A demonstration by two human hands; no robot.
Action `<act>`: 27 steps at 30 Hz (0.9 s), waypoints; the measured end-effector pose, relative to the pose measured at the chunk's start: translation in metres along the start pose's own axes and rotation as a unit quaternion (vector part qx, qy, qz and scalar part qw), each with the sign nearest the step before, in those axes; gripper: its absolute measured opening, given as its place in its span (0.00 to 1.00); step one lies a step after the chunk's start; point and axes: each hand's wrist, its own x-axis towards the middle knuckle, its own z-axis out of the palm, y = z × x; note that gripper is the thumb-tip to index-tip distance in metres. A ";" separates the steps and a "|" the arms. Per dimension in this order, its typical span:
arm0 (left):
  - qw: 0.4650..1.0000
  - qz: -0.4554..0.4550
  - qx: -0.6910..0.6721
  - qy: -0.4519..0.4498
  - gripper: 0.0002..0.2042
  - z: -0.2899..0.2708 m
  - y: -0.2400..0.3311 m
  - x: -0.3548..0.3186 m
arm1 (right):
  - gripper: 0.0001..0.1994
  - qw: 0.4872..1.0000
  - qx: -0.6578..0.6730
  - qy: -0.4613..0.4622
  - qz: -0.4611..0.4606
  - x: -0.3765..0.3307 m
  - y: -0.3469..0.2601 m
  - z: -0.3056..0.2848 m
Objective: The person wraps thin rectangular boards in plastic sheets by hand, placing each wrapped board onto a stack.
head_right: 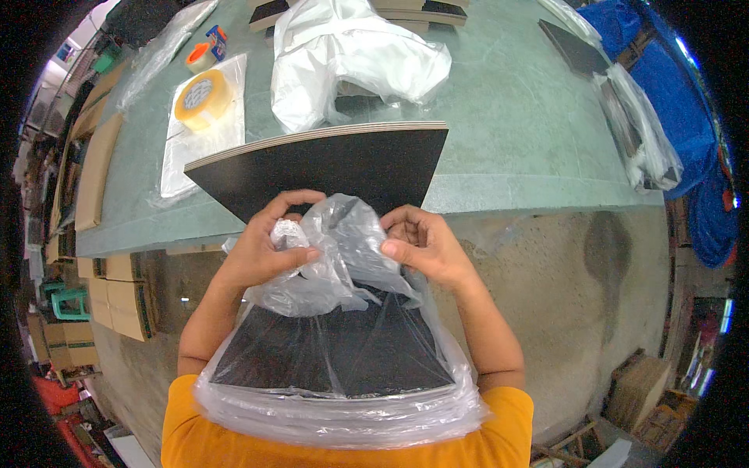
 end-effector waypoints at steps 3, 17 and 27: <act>0.999 -0.003 -0.004 -0.054 0.18 0.009 -0.012 0.001 | 0.16 0.999 -0.034 0.028 0.019 0.008 0.007 0.010; 0.883 0.086 -0.212 0.410 0.18 -0.080 -0.010 -0.071 | 0.08 0.982 0.045 0.181 -0.001 0.005 0.012 0.004; 0.986 -0.012 0.112 -0.120 0.10 0.009 0.009 -0.012 | 0.13 0.931 0.059 0.256 -0.255 0.000 -0.009 -0.022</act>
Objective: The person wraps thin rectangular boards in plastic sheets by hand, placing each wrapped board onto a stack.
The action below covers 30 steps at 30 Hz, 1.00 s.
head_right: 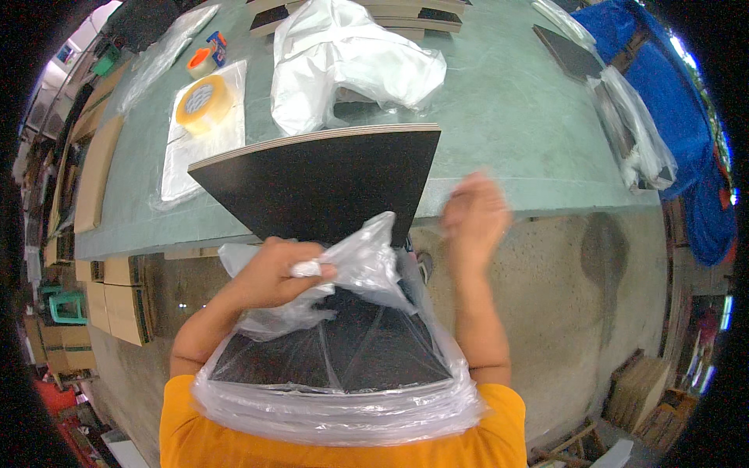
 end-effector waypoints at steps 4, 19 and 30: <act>0.999 -0.013 0.003 0.048 0.08 -0.002 0.005 -0.005 | 0.17 0.989 -0.091 -0.083 0.087 -0.008 -0.012 0.000; 0.997 -0.024 0.029 0.074 0.11 -0.004 0.005 -0.004 | 0.11 0.979 -0.061 -0.119 0.152 -0.009 0.002 0.033; 0.968 -0.064 -0.069 0.234 0.13 -0.023 0.004 -0.012 | 0.06 0.954 -0.095 -0.188 0.214 -0.007 0.004 0.027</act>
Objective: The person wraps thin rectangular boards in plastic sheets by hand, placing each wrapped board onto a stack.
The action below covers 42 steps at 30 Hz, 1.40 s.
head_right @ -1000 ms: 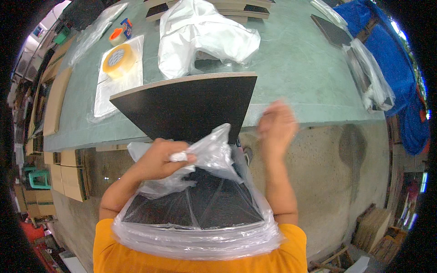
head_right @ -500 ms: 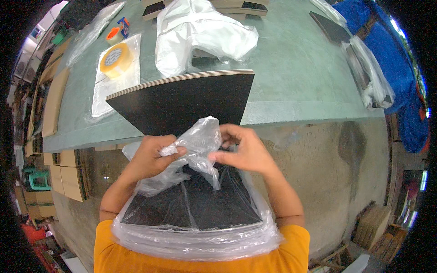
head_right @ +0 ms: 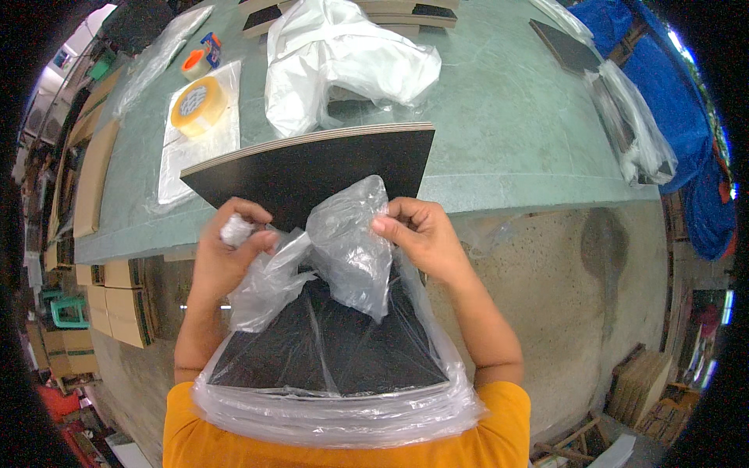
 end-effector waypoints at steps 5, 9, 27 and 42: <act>0.986 0.092 -0.061 -0.123 0.08 0.019 0.018 0.009 | 0.08 0.974 0.200 -0.080 0.069 -0.005 -0.003 0.024; 0.966 0.077 -0.034 -0.243 0.10 0.030 0.009 0.012 | 0.11 0.927 0.336 -0.167 0.004 0.005 0.002 0.023; 0.974 0.037 -0.128 -0.185 0.06 0.006 0.029 -0.002 | 0.10 0.952 0.235 -0.194 0.030 -0.007 -0.012 0.036; 0.985 0.071 0.158 0.006 0.11 -0.005 0.039 -0.013 | 0.04 0.947 -0.146 -0.129 -0.257 -0.014 -0.038 0.043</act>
